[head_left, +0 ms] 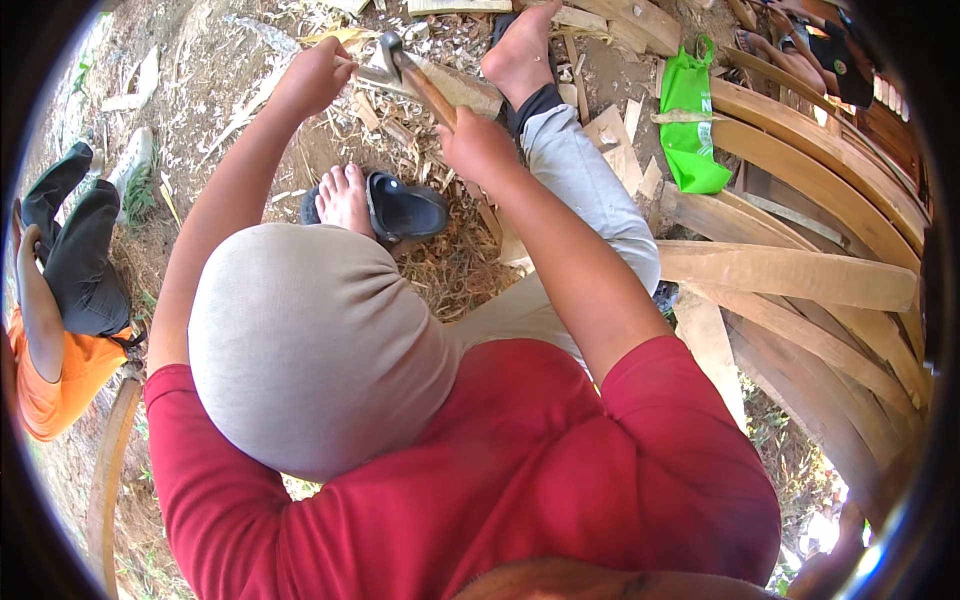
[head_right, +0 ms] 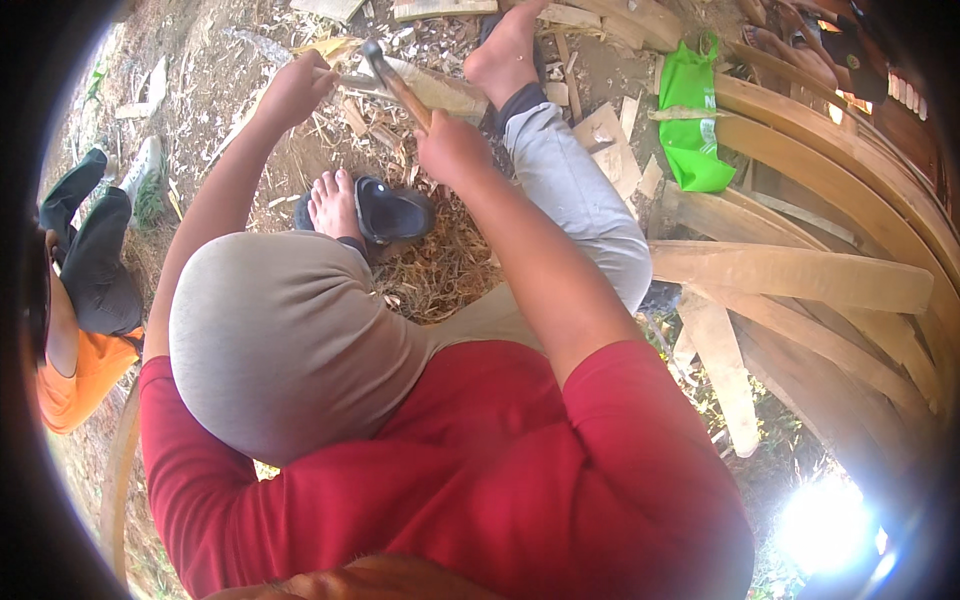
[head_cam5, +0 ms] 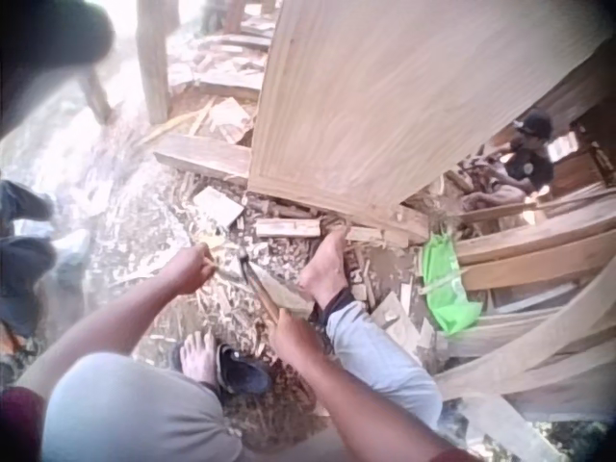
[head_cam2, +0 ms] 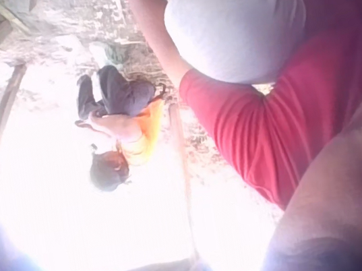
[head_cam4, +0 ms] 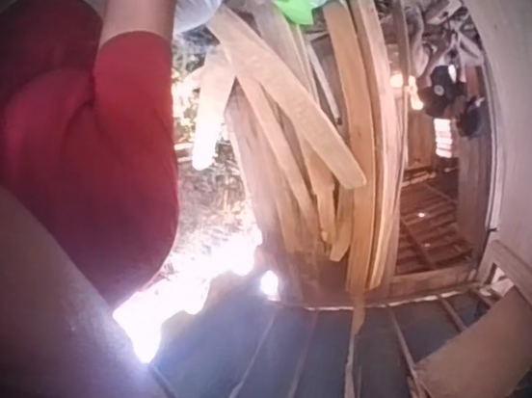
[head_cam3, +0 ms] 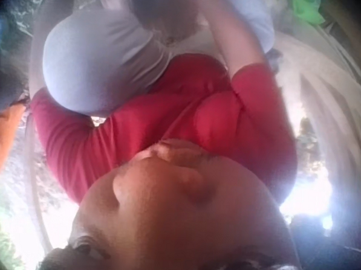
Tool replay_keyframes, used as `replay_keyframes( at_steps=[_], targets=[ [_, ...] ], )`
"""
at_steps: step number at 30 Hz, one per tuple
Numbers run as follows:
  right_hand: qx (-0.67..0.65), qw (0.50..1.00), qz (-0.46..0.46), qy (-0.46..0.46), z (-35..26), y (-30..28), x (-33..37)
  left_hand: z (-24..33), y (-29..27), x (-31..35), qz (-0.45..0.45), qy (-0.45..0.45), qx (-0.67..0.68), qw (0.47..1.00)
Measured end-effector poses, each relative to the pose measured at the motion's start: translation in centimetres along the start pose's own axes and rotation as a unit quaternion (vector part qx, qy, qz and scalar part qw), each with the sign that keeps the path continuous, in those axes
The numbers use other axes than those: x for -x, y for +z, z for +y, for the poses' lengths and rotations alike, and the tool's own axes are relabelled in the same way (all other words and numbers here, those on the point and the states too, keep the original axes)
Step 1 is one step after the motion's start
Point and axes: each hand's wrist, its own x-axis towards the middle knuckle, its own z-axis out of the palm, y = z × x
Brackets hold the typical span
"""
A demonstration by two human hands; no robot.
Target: The person shaves a piece of wood with a hand axe, removing thin layers while holding the wood by hand.
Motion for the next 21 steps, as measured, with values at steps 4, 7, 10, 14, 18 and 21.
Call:
replay_keyframes(
  at_steps=[4, 7, 10, 14, 18, 21],
  targets=[
    [-0.025, 0.999, 0.034, -0.017, -0.4, -0.4, 0.6, 0.3, -0.4, -0.2, -0.002, -0.002, 0.017, 1.000],
    [0.003, 1.000, 0.015, -0.016, 0.5, 0.4, 0.2, 0.4, -0.4, -0.3, -0.012, 0.003, 0.008, 1.000],
    [0.014, 0.999, 0.025, -0.035, -0.1, 0.0, -0.4, -0.1, -0.6, -0.6, -0.003, -0.029, 0.010, 1.000],
    [-0.009, 0.998, 0.047, -0.047, -0.9, -0.3, 0.7, 0.6, -0.3, -0.3, 0.008, 0.004, 0.001, 1.000],
    [0.023, 0.999, 0.018, -0.012, -0.2, -0.1, 0.0, 0.1, 0.0, 0.1, 0.008, 0.012, -0.010, 1.000],
    [-0.017, 0.997, 0.054, -0.043, -1.4, -1.6, 0.1, 0.6, -0.5, 0.0, 0.016, -0.014, 0.018, 1.000]
  ],
)
